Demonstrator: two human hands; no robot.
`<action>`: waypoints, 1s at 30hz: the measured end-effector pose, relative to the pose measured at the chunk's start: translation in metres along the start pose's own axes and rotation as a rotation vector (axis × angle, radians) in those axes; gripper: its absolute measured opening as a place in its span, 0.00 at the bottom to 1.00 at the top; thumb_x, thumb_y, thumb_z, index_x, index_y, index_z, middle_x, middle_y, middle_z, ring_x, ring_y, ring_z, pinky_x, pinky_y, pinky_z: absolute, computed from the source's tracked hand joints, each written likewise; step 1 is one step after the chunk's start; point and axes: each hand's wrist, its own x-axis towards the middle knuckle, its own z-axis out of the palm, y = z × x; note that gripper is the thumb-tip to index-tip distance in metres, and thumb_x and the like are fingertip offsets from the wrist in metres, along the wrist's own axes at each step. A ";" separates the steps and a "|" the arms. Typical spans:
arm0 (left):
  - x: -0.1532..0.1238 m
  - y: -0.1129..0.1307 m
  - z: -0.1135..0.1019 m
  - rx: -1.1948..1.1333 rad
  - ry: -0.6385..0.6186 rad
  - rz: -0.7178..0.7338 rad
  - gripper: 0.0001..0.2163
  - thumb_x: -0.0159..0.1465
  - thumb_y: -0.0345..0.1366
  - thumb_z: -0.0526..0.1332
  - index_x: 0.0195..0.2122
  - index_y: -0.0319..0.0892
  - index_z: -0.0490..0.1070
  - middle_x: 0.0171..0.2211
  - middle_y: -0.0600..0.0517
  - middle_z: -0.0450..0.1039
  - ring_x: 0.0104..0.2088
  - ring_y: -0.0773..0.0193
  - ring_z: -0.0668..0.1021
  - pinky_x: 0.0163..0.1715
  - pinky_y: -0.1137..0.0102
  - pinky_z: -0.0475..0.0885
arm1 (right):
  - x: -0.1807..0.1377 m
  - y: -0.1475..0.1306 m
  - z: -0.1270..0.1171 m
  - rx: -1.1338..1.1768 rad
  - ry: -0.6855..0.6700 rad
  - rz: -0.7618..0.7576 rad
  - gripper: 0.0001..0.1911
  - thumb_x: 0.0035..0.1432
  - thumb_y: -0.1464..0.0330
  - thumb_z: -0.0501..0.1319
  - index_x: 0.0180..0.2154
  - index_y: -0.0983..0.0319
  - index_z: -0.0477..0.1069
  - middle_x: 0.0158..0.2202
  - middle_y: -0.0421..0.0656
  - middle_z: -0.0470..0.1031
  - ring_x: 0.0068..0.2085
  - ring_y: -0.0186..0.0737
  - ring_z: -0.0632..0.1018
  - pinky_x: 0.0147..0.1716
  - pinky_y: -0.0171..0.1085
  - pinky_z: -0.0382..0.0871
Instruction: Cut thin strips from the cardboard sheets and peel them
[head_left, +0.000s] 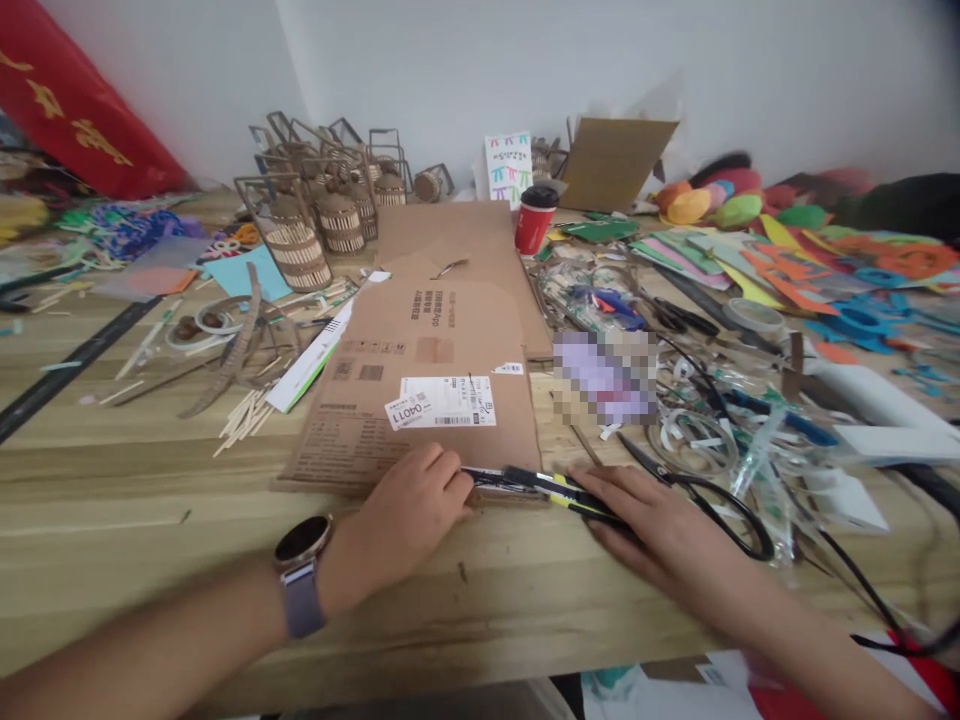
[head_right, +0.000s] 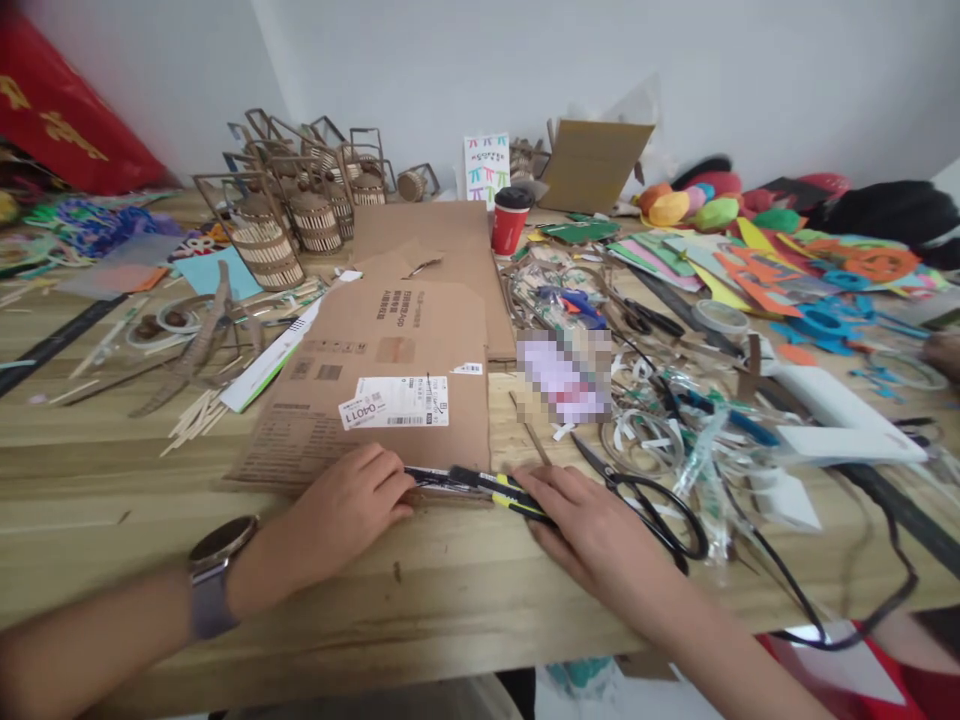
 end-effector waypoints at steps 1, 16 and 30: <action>-0.002 0.000 0.005 0.055 -0.006 0.042 0.03 0.65 0.27 0.58 0.37 0.37 0.71 0.35 0.47 0.72 0.36 0.56 0.73 0.36 0.62 0.72 | -0.001 0.000 -0.001 -0.008 -0.003 -0.006 0.21 0.65 0.68 0.51 0.58 0.60 0.66 0.51 0.50 0.74 0.51 0.45 0.77 0.49 0.44 0.75; -0.005 0.008 0.022 0.047 0.108 0.084 0.07 0.68 0.27 0.54 0.32 0.39 0.67 0.31 0.48 0.71 0.32 0.57 0.73 0.30 0.63 0.70 | 0.004 0.006 0.001 -0.031 -0.045 -0.084 0.24 0.64 0.71 0.51 0.61 0.58 0.63 0.47 0.49 0.73 0.41 0.42 0.80 0.39 0.40 0.78; 0.024 -0.005 0.029 -0.048 0.046 0.077 0.13 0.70 0.39 0.54 0.29 0.39 0.68 0.28 0.49 0.70 0.30 0.59 0.71 0.25 0.67 0.63 | -0.024 -0.001 0.006 -0.046 0.020 0.061 0.26 0.64 0.70 0.52 0.63 0.56 0.61 0.51 0.50 0.73 0.50 0.47 0.76 0.47 0.46 0.76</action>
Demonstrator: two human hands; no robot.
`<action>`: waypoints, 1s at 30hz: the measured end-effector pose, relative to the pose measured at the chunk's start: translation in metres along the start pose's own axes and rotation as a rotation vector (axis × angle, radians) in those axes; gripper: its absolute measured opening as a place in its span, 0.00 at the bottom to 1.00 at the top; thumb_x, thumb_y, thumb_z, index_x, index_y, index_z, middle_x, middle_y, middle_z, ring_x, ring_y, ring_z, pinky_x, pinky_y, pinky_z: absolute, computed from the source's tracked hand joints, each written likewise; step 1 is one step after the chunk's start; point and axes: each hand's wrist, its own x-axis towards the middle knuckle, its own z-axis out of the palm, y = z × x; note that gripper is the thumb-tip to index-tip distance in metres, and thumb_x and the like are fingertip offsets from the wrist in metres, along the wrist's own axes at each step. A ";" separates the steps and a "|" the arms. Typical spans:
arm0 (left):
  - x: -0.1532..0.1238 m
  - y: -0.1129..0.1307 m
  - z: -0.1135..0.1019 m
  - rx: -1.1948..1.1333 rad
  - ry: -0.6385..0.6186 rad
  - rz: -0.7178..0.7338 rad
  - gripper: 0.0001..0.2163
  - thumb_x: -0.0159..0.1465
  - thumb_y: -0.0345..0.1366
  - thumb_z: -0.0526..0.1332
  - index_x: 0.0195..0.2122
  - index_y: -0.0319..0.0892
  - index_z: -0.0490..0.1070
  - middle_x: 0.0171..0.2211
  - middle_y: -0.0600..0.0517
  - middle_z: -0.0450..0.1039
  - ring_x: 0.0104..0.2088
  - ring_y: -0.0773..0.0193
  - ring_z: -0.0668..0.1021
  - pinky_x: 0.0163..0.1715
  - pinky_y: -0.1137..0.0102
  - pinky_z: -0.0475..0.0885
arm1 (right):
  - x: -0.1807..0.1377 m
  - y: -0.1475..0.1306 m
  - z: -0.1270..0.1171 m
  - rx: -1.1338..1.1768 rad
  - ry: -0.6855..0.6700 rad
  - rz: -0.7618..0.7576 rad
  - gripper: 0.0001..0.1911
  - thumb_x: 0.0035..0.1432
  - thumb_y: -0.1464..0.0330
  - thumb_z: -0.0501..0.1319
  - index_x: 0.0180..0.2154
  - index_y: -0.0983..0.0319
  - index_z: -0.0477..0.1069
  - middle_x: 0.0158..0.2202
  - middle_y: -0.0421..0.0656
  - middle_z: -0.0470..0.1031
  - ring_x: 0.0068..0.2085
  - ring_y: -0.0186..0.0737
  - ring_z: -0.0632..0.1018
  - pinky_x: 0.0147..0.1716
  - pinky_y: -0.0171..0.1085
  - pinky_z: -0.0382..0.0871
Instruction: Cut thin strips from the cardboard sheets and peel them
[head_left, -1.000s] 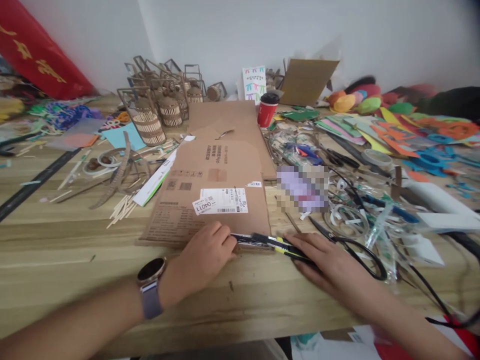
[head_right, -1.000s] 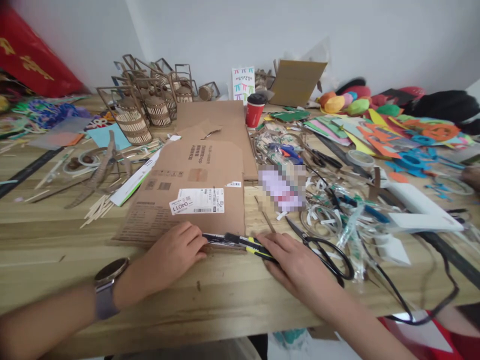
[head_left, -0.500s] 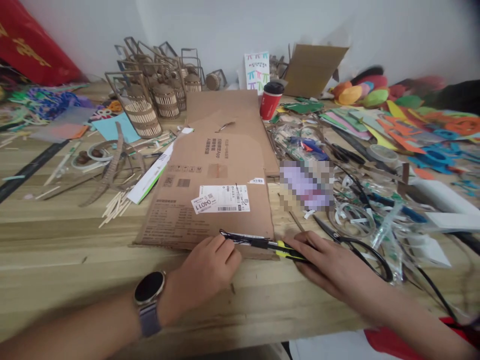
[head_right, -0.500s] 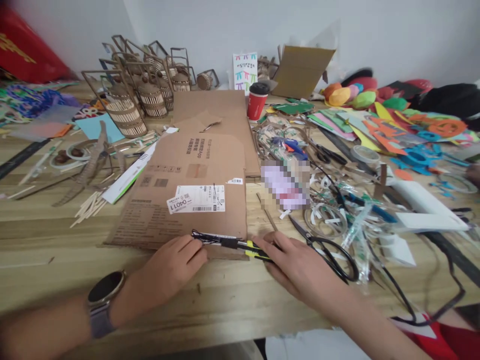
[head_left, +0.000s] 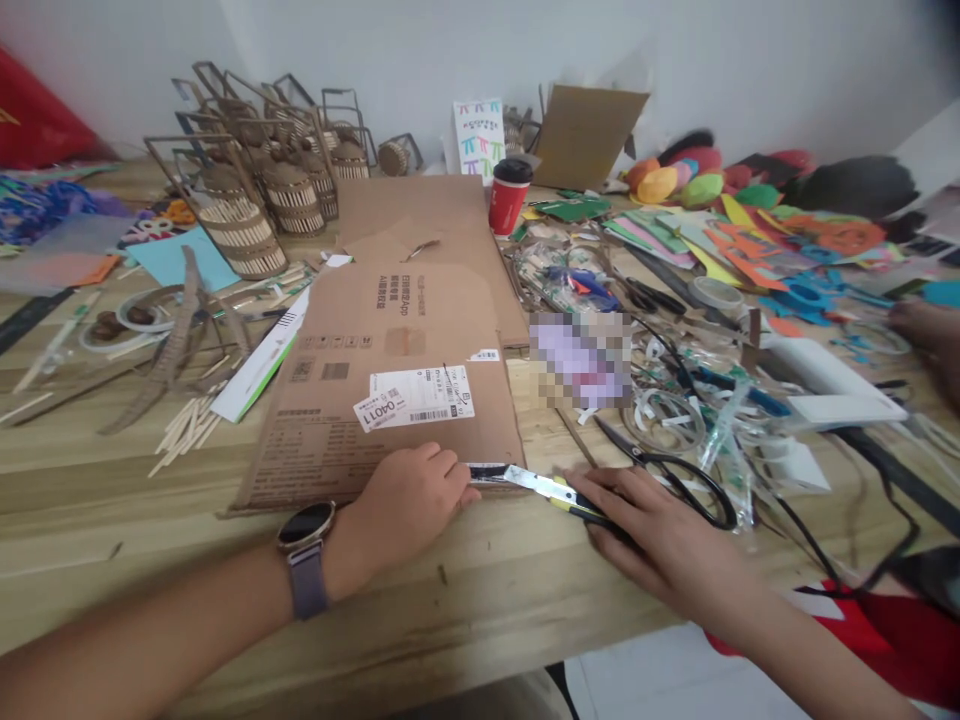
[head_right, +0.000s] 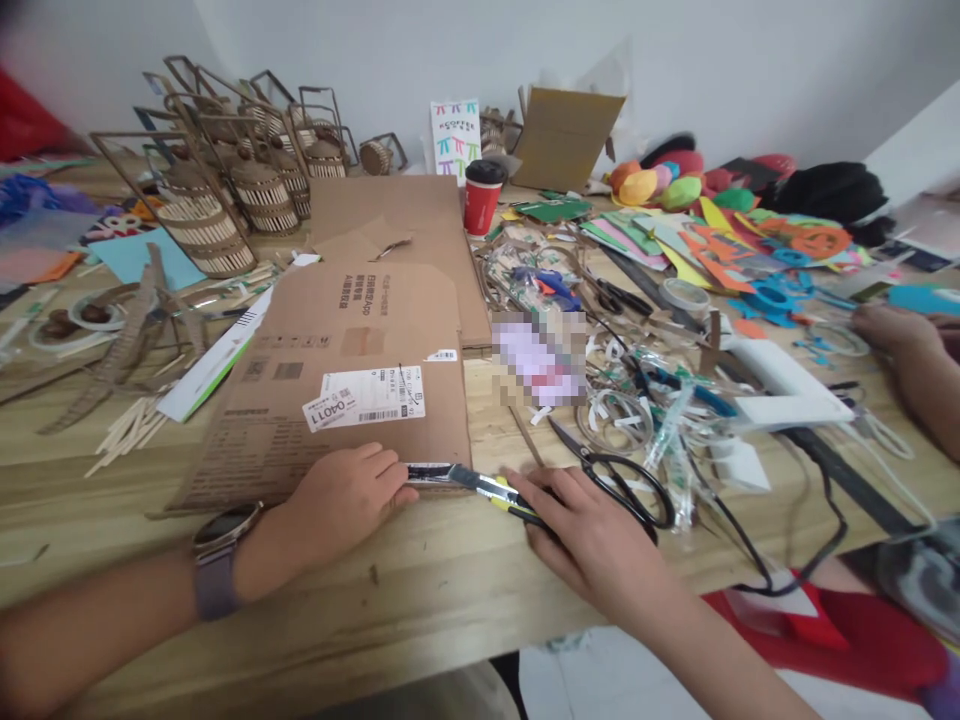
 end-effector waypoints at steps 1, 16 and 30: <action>0.001 -0.001 -0.001 -0.011 -0.006 -0.008 0.14 0.70 0.39 0.54 0.29 0.39 0.68 0.28 0.49 0.70 0.31 0.58 0.71 0.27 0.66 0.63 | 0.000 0.000 0.001 -0.001 0.001 0.009 0.25 0.64 0.69 0.52 0.62 0.56 0.61 0.51 0.50 0.73 0.50 0.47 0.77 0.46 0.46 0.76; 0.020 -0.012 -0.006 -0.023 -0.065 -0.071 0.15 0.69 0.40 0.55 0.29 0.39 0.70 0.28 0.47 0.73 0.33 0.56 0.73 0.30 0.65 0.66 | 0.014 0.006 -0.001 -0.002 -0.015 0.023 0.23 0.67 0.66 0.50 0.61 0.58 0.64 0.49 0.50 0.73 0.50 0.47 0.75 0.47 0.46 0.75; 0.035 -0.017 -0.007 -0.051 -0.163 -0.006 0.18 0.70 0.47 0.53 0.30 0.40 0.72 0.26 0.47 0.76 0.30 0.55 0.77 0.22 0.69 0.62 | 0.009 0.005 0.005 -0.080 0.043 -0.059 0.23 0.68 0.66 0.50 0.62 0.60 0.62 0.45 0.49 0.74 0.45 0.43 0.77 0.44 0.40 0.77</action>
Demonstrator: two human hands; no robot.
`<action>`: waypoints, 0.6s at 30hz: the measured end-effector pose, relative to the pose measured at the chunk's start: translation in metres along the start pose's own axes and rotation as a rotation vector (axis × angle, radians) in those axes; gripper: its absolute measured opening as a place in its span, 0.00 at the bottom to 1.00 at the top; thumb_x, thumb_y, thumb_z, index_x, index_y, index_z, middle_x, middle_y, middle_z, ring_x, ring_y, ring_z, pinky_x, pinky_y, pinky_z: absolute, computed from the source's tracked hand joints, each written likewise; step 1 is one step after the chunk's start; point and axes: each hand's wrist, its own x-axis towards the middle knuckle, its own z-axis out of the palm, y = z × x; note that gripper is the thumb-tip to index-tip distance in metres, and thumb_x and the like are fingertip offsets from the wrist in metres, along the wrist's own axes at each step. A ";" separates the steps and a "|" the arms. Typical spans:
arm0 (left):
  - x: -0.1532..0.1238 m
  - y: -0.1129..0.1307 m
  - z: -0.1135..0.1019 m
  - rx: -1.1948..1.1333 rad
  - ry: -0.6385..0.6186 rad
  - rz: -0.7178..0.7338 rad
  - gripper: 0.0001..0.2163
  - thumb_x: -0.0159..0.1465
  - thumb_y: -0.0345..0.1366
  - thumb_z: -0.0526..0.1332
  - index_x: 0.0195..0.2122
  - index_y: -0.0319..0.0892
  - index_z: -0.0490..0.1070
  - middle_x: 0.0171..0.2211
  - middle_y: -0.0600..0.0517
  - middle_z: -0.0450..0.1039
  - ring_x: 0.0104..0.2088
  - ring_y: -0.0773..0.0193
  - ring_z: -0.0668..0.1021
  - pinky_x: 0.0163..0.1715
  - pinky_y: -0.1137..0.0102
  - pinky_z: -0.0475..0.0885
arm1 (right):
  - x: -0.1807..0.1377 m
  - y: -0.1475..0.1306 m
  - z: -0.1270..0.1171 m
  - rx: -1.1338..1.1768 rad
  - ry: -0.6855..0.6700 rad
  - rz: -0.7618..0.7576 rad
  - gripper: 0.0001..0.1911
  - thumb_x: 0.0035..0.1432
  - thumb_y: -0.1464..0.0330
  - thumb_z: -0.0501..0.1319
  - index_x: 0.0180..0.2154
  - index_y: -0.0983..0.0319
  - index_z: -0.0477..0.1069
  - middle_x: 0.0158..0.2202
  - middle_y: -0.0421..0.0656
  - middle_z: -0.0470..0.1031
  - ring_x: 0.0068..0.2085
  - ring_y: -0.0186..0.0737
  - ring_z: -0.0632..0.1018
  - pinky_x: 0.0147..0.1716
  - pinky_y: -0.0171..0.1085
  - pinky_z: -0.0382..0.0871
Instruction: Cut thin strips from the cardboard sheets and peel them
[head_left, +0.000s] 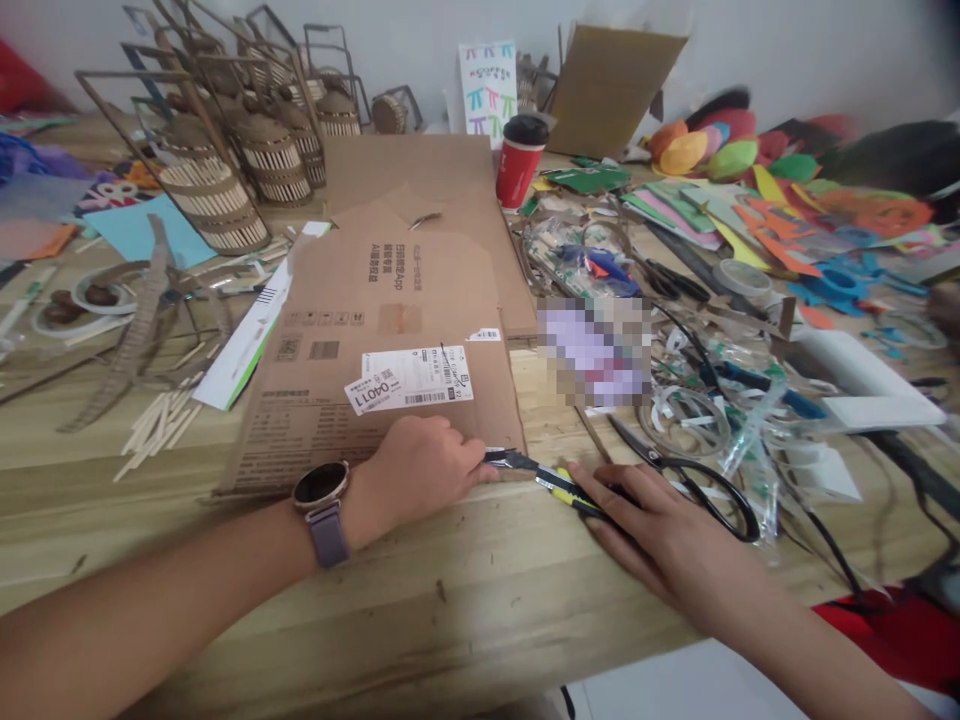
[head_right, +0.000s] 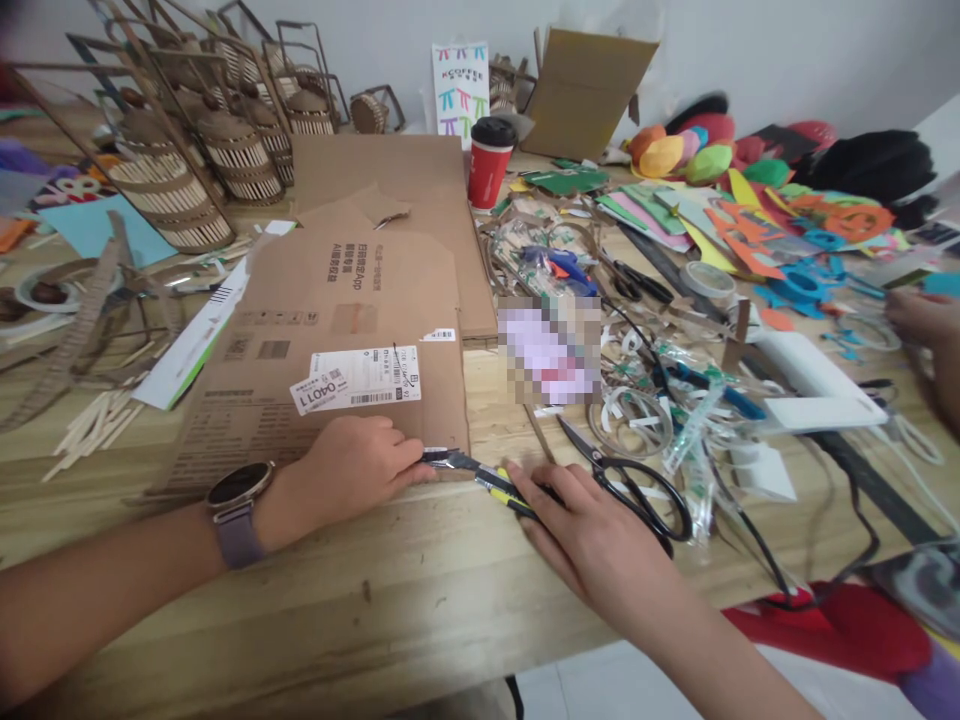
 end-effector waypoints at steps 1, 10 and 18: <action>0.000 0.000 0.001 0.002 0.009 0.002 0.18 0.70 0.47 0.53 0.30 0.41 0.72 0.26 0.48 0.76 0.30 0.55 0.77 0.22 0.70 0.62 | -0.001 0.000 0.001 -0.027 0.010 -0.008 0.23 0.68 0.66 0.50 0.62 0.61 0.63 0.45 0.49 0.74 0.45 0.43 0.77 0.43 0.40 0.77; 0.000 0.000 0.004 0.027 0.074 0.011 0.17 0.68 0.47 0.56 0.28 0.41 0.71 0.23 0.48 0.74 0.28 0.57 0.77 0.20 0.71 0.58 | 0.001 -0.004 0.000 -0.186 0.047 -0.073 0.21 0.69 0.65 0.48 0.57 0.68 0.67 0.43 0.51 0.74 0.42 0.43 0.77 0.40 0.39 0.77; -0.001 0.000 0.004 0.023 0.079 0.007 0.18 0.69 0.46 0.55 0.28 0.41 0.72 0.23 0.48 0.74 0.28 0.56 0.76 0.20 0.70 0.59 | -0.007 -0.008 0.006 -0.156 0.054 -0.012 0.23 0.68 0.64 0.50 0.61 0.64 0.63 0.44 0.50 0.74 0.43 0.44 0.76 0.40 0.40 0.77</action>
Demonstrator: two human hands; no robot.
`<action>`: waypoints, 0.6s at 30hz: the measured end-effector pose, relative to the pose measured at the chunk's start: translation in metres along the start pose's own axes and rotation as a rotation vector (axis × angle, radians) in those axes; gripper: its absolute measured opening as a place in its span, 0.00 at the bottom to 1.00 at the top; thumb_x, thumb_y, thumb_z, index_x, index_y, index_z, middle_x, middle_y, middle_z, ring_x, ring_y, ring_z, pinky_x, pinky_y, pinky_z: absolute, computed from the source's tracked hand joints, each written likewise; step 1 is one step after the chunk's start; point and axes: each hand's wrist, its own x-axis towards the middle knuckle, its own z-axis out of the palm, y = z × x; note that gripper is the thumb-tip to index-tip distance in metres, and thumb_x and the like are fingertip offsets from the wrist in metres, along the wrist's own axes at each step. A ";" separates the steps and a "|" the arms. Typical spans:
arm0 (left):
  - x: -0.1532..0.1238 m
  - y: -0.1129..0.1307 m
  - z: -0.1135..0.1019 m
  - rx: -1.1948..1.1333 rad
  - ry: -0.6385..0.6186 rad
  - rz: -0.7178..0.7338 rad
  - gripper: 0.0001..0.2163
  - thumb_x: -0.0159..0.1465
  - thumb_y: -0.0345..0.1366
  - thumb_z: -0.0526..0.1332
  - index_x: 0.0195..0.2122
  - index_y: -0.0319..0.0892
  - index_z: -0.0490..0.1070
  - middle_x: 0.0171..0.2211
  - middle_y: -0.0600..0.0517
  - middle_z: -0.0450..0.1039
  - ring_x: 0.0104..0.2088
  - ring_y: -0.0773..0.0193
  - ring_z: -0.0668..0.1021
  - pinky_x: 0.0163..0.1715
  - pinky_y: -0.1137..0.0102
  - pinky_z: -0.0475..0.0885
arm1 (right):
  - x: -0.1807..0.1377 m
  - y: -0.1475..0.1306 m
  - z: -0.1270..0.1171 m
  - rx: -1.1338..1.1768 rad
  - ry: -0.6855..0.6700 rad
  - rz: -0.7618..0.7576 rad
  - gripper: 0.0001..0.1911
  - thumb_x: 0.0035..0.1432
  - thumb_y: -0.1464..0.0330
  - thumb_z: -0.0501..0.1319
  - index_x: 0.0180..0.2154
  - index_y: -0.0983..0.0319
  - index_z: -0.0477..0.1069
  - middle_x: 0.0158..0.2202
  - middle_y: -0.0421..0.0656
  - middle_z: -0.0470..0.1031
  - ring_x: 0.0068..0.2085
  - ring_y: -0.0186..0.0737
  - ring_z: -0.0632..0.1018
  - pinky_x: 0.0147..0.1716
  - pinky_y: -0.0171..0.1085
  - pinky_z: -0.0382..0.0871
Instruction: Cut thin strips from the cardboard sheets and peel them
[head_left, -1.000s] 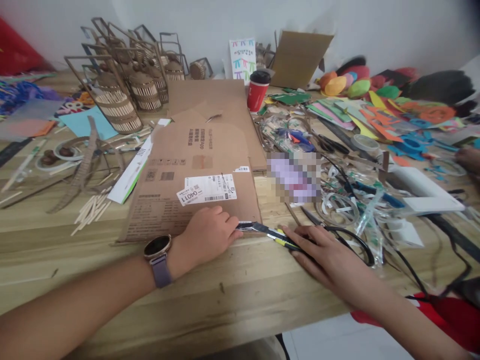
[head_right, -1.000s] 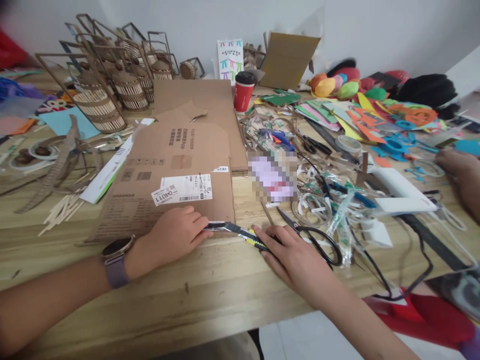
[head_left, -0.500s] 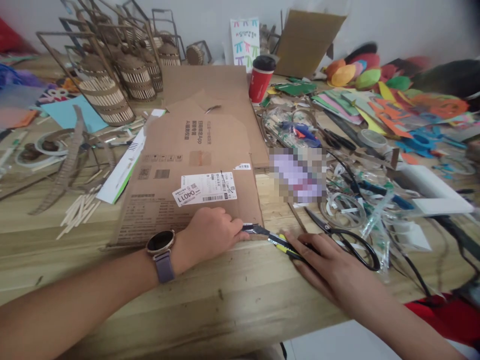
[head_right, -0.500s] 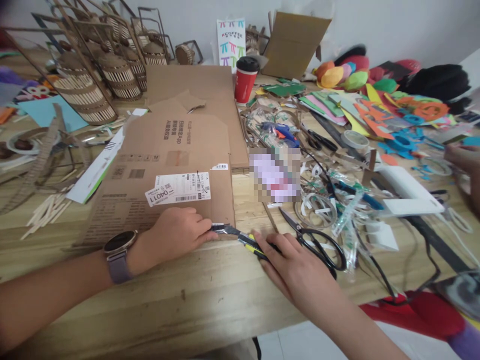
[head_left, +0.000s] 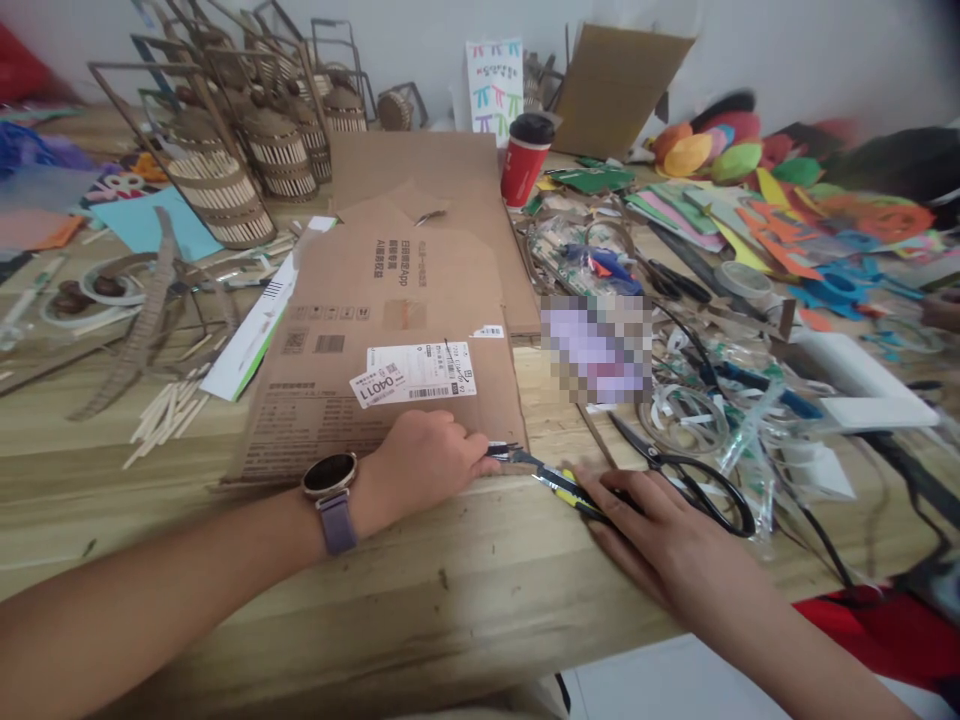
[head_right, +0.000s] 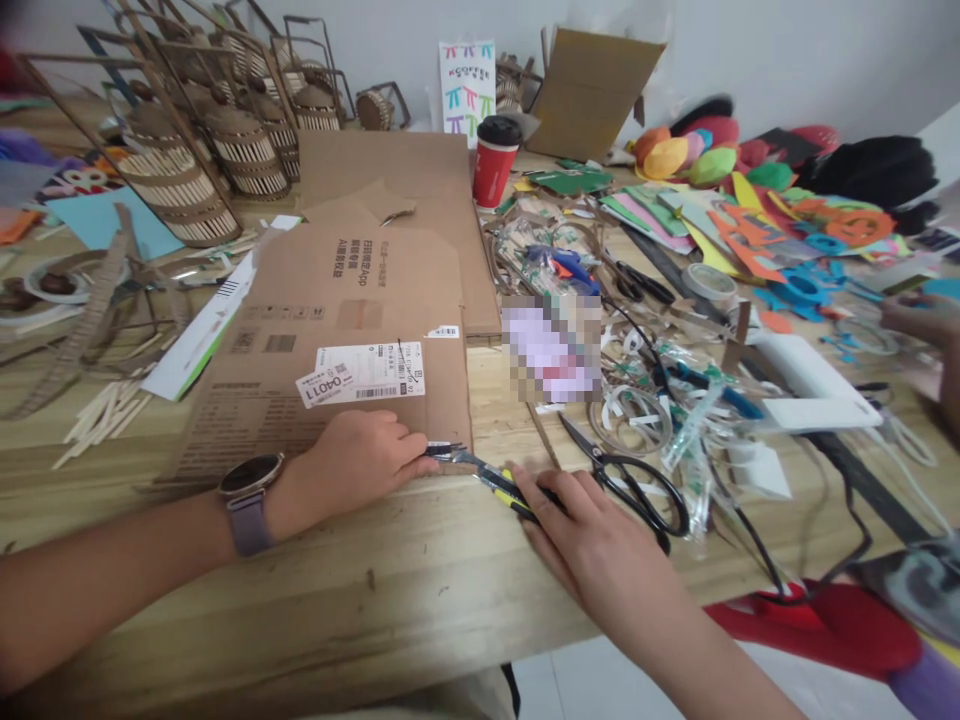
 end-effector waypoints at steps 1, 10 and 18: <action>0.000 0.000 0.000 0.002 -0.002 -0.004 0.17 0.69 0.46 0.55 0.28 0.41 0.72 0.24 0.48 0.74 0.28 0.56 0.76 0.20 0.71 0.59 | 0.000 -0.001 0.000 0.010 -0.004 0.005 0.23 0.68 0.64 0.50 0.61 0.64 0.63 0.43 0.49 0.74 0.43 0.44 0.76 0.40 0.40 0.77; 0.000 0.001 0.001 0.053 -0.018 0.018 0.17 0.70 0.45 0.54 0.28 0.41 0.70 0.24 0.48 0.72 0.28 0.57 0.75 0.20 0.71 0.60 | 0.001 -0.012 0.001 0.029 0.038 0.041 0.23 0.68 0.64 0.49 0.61 0.63 0.63 0.41 0.49 0.74 0.40 0.44 0.78 0.38 0.41 0.78; -0.044 -0.013 -0.004 0.312 0.168 0.137 0.16 0.72 0.36 0.48 0.27 0.41 0.64 0.22 0.50 0.69 0.22 0.60 0.73 0.18 0.69 0.59 | 0.001 -0.014 0.003 0.101 0.030 0.081 0.23 0.67 0.65 0.52 0.61 0.63 0.62 0.43 0.49 0.73 0.43 0.44 0.78 0.39 0.39 0.78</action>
